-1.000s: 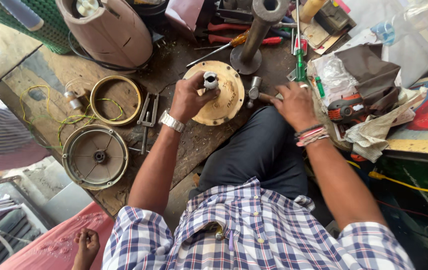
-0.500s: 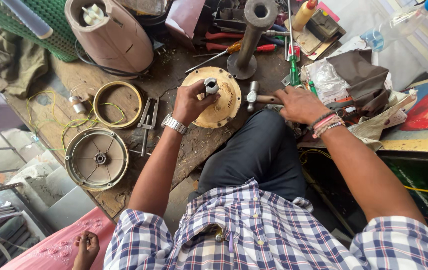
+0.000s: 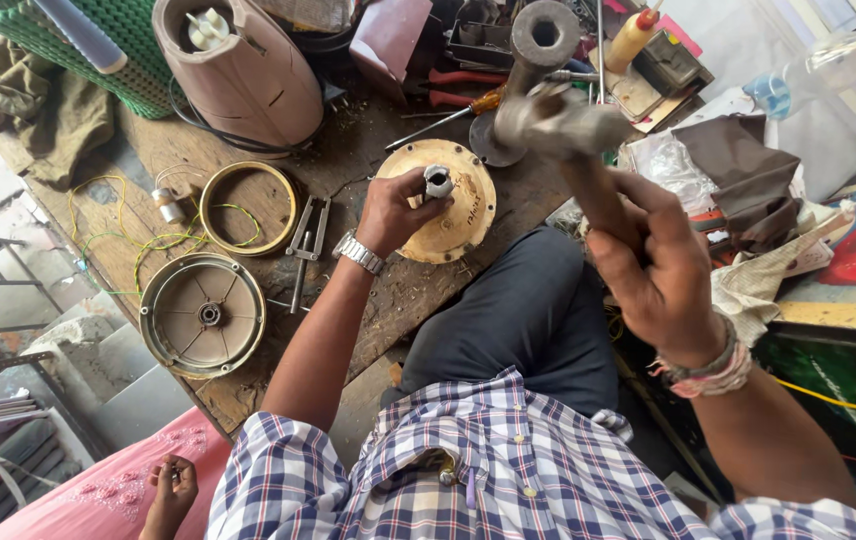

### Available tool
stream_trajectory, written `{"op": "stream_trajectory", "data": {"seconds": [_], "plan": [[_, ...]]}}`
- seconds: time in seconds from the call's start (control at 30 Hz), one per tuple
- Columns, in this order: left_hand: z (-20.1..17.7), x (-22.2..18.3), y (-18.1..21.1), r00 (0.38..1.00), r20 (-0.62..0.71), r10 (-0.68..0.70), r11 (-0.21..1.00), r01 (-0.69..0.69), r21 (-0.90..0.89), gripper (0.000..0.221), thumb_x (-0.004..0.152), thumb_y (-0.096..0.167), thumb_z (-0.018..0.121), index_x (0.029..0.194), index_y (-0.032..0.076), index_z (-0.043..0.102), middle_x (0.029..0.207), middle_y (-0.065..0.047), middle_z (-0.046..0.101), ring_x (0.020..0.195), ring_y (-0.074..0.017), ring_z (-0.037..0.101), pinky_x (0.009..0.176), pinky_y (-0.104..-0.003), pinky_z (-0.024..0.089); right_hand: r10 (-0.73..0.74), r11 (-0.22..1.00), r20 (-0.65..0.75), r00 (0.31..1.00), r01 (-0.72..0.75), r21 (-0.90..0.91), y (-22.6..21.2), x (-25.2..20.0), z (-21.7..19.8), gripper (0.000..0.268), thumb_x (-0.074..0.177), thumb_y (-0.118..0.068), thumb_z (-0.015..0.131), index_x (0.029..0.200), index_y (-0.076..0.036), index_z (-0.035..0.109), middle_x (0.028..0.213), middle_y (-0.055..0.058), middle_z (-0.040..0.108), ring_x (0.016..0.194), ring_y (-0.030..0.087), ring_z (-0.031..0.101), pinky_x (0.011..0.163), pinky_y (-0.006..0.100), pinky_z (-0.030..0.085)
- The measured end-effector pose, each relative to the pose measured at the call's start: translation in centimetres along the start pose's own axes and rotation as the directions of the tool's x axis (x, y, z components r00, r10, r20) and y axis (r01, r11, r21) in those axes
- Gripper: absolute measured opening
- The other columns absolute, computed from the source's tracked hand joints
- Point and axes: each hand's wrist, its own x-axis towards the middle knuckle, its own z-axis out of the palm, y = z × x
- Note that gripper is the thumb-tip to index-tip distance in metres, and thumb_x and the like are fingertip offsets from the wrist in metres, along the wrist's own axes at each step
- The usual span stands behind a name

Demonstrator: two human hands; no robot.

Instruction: The person disassembles and reassembles a small electric motor component, likely a fan motor. They use a hammer and a metal rod to press-fit a cylindrical part into the motor housing, then attach a circular metal ring and a stator assembly.

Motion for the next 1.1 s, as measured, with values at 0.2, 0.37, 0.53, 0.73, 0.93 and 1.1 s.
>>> {"op": "stream_trajectory", "data": {"seconds": [0.2, 0.37, 0.53, 0.73, 0.93, 1.1], "plan": [[-0.1, -0.4, 0.1, 0.995, -0.038, 0.091, 0.993, -0.094, -0.076, 0.027, 0.086, 0.019, 0.084, 0.110, 0.011, 0.075, 0.091, -0.006, 0.079, 0.076, -0.0148, 0.074, 0.070, -0.031, 0.059, -0.006, 0.899, 0.245, 0.970, 0.112, -0.423, 0.0, 3.6, 5.7, 0.055, 0.103, -0.026, 0.065, 0.148, 0.001, 0.048, 0.080, 0.018, 0.071, 0.065, 0.031, 0.069, 0.057, 0.040, 0.053], [0.0, -0.1, 0.6, 0.996, 0.001, 0.085, 0.996, -0.085, -0.005, 0.027, 0.086, 0.016, 0.084, 0.111, 0.010, 0.074, 0.088, -0.009, 0.077, 0.073, -0.0175, 0.073, 0.069, -0.033, 0.058, 0.140, 0.904, 0.349, 0.927, 0.024, -0.427, -0.7, 4.7, 4.1, 0.049, 0.100, -0.032, 0.066, 0.139, -0.005, 0.055, 0.076, 0.018, 0.071, 0.063, 0.034, 0.071, 0.057, 0.045, 0.054], [0.4, -0.3, 0.8, 0.991, -0.034, 0.127, 0.989, -0.129, -0.067, 0.033, 0.085, 0.013, 0.082, 0.117, 0.009, 0.073, 0.095, -0.009, 0.078, 0.077, -0.0172, 0.074, 0.071, -0.032, 0.058, -0.118, 0.961, 0.079, 0.990, 0.134, -0.244, -2.9, 2.9, 0.8, 0.044, 0.107, -0.026, 0.065, 0.142, -0.003, 0.049, 0.089, 0.016, 0.071, 0.071, 0.027, 0.073, 0.064, 0.041, 0.057], [0.3, 0.0, 0.1, 0.997, -0.003, 0.077, 0.993, -0.077, -0.093, 0.029, 0.086, 0.015, 0.082, 0.114, 0.010, 0.074, 0.094, -0.006, 0.079, 0.080, -0.0132, 0.075, 0.072, -0.031, 0.060, -0.017, 0.909, 0.183, 0.983, 0.091, -0.406, 0.1, 3.0, 5.9, 0.048, 0.104, -0.027, 0.065, 0.144, -0.003, 0.051, 0.076, 0.018, 0.065, 0.061, 0.030, 0.065, 0.057, 0.044, 0.053], [0.7, -0.7, 0.1, 0.998, 0.005, 0.060, 0.997, -0.060, -0.057, 0.025, 0.086, 0.014, 0.083, 0.110, 0.010, 0.076, 0.093, -0.005, 0.080, 0.077, -0.0136, 0.074, 0.072, -0.031, 0.060, 0.041, 0.945, 0.337, 0.941, 0.072, -0.318, -0.7, 3.0, 2.7, 0.047, 0.105, -0.030, 0.065, 0.139, -0.001, 0.051, 0.078, 0.015, 0.069, 0.061, 0.026, 0.068, 0.055, 0.040, 0.053], [0.3, -0.7, -0.4, 0.997, -0.011, 0.074, 0.993, -0.075, -0.089, 0.029, 0.086, 0.013, 0.083, 0.113, 0.009, 0.074, 0.098, -0.007, 0.079, 0.079, -0.0137, 0.075, 0.074, -0.031, 0.059, 0.038, 0.999, -0.094, 0.995, -0.038, 0.012, -3.2, 1.0, 1.4, 0.045, 0.108, -0.032, 0.058, 0.139, -0.002, 0.046, 0.079, 0.016, 0.066, 0.060, 0.030, 0.063, 0.055, 0.039, 0.054]]}}
